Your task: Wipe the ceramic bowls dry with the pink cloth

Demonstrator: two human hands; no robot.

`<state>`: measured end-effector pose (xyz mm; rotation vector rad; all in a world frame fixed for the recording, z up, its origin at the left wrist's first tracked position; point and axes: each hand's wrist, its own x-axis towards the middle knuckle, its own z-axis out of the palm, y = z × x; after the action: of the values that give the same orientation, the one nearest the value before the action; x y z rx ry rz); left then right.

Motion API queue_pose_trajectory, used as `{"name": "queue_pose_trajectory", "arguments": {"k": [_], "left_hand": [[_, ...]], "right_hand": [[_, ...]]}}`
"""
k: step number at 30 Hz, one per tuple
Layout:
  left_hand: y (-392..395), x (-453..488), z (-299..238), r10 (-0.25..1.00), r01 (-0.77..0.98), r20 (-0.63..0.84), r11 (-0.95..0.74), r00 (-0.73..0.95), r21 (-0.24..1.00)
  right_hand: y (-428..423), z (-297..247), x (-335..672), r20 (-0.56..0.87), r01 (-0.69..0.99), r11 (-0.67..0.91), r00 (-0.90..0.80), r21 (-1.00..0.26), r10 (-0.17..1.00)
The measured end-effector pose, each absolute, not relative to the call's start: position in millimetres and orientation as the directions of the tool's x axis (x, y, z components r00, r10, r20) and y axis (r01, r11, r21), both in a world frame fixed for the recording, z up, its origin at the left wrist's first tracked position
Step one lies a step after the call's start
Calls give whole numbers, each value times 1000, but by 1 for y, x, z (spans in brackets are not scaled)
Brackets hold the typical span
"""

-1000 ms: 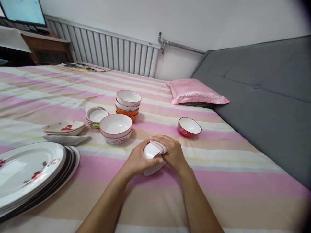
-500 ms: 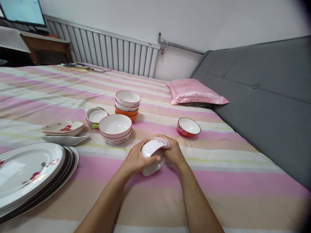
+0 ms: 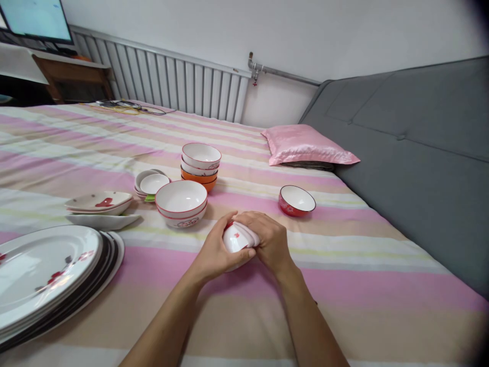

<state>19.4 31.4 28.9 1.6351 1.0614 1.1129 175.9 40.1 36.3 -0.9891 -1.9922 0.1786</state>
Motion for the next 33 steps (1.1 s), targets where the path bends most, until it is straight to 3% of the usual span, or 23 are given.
{"name": "queue_pose_trajectory", "arguments": {"k": [4, 9, 14, 24, 28, 33], "left_hand": [[33, 19, 27, 958, 193, 185, -228, 219, 954], [34, 20, 27, 967, 278, 173, -221, 188, 935], [34, 20, 28, 972, 318, 167, -212, 164, 924], [34, 19, 28, 990, 314, 74, -107, 116, 943], [34, 18, 28, 989, 289, 82, -115, 123, 950], [33, 17, 27, 960, 233, 221, -257, 172, 938]], "right_hand": [[37, 40, 168, 614, 626, 661, -344, -413, 710], [40, 37, 171, 606, 602, 652, -323, -462, 727], [47, 28, 178, 593, 465, 642, -270, -609, 759], [61, 3, 186, 408, 320, 429, -133, -845, 903], [62, 0, 188, 401, 364, 414, -115, -834, 909], [56, 10, 187, 558, 481, 543, -126, -689, 820]]}}
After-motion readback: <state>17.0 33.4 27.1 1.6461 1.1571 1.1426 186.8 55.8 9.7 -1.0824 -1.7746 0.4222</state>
